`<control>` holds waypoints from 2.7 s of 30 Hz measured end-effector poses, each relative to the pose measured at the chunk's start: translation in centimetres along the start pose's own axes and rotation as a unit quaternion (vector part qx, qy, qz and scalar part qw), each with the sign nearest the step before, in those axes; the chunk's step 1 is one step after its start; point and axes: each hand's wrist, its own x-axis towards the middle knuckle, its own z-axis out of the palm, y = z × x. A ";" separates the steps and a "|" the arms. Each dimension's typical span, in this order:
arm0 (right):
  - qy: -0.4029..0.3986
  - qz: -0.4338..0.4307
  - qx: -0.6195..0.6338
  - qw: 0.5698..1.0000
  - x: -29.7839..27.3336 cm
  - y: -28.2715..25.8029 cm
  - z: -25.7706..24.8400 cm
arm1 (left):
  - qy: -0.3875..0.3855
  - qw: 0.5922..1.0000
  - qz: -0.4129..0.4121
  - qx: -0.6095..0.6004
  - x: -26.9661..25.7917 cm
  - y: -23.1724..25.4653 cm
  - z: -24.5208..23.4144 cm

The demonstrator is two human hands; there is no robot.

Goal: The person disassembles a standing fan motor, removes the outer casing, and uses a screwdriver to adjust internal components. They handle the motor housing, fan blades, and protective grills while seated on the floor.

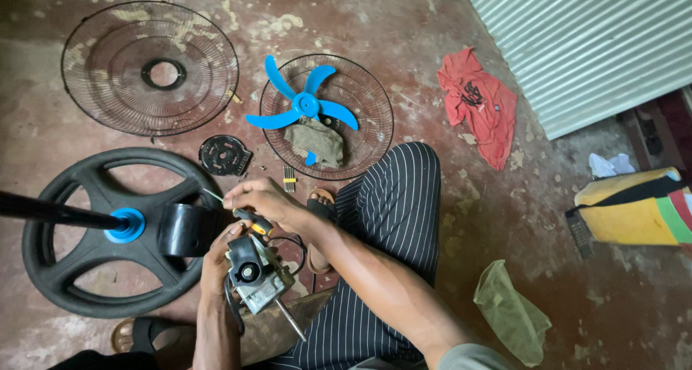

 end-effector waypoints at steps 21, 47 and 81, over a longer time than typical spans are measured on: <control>-0.005 -0.042 0.002 0.999 8.0 -0.7 -1.2 | 0.057 0.995 0.076 -0.017 -2.0 0.9 -3.1; 0.124 0.119 -0.740 0.651 42.1 8.8 -17.6 | 0.040 0.979 0.172 -0.099 5.8 -0.6 -18.0; -0.094 -0.019 0.048 0.994 22.6 0.7 -0.5 | 0.137 0.972 0.159 -0.110 2.9 3.5 -10.4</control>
